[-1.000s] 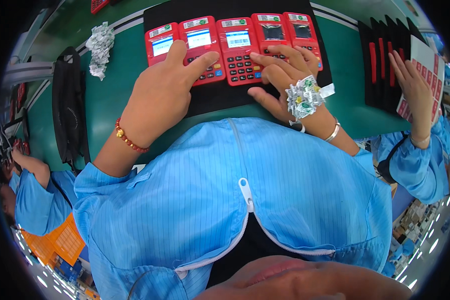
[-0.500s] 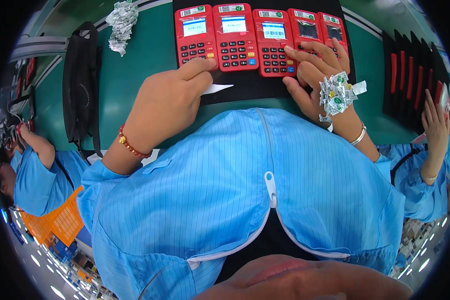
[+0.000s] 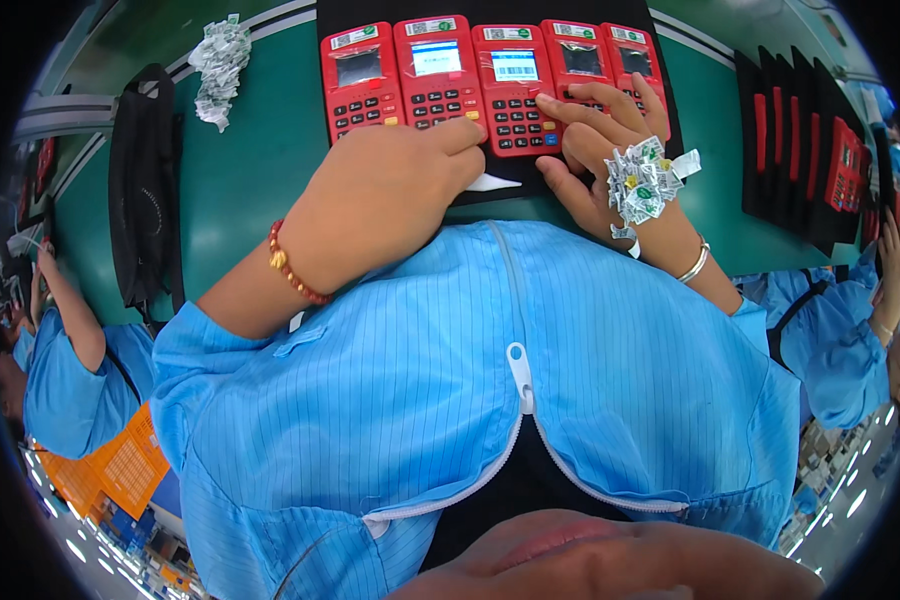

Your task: The person tests handheld payment terminals by pressing their keys, applies stickers onto the devices by hand, and slides the trays of terminals along the assembly line.

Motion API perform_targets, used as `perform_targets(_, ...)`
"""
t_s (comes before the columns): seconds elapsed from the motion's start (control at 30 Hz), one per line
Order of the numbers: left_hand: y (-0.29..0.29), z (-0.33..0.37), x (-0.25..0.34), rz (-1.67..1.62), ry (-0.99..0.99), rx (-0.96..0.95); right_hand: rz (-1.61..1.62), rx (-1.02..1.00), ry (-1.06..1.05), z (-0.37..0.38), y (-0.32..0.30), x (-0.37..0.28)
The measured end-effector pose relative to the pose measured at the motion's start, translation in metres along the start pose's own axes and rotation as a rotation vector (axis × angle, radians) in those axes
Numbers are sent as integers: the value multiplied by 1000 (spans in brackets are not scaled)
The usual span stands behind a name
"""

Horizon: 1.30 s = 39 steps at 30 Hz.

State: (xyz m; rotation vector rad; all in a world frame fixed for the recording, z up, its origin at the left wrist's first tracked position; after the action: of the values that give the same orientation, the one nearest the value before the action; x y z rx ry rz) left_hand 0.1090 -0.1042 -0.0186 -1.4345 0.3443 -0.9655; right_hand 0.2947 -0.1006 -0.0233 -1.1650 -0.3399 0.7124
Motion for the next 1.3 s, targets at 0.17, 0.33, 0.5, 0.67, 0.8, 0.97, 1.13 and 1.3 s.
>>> perform_targets(0.17,-8,12,-15,-112,26,-76,0,14,5,1,0,2)
perform_targets(0.33,-47,30,-106,-114,-161,288,7,26,7,-3,0,2)
perform_targets(0.5,-39,67,-158,47,-319,162,14,28,-4,-4,1,5)
perform_targets(0.67,-19,80,-169,40,-307,202,43,33,3,-7,0,6)
perform_targets(0.8,-11,60,-180,50,-250,326,96,10,-2,-10,0,8)
perform_targets(0.97,-10,42,-166,-48,-301,398,178,-25,39,-22,0,17)
perform_targets(1.13,-1,54,-169,286,-105,218,35,79,-27,-49,7,31)
perform_targets(1.3,1,17,-212,-62,-359,283,211,211,-63,-50,39,24)
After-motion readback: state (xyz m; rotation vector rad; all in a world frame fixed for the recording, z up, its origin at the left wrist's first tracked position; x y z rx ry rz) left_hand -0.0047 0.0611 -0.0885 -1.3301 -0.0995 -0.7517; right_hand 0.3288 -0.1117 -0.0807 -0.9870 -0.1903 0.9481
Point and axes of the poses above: each hand's wrist, its own z-axis towards the middle knuckle, its own y-axis out of the palm, x = y × z, the point moved 6 cm from there along z, towards the middle knuckle, and after that the axes turned 3 degrees about -z, right-handed, at the moved point
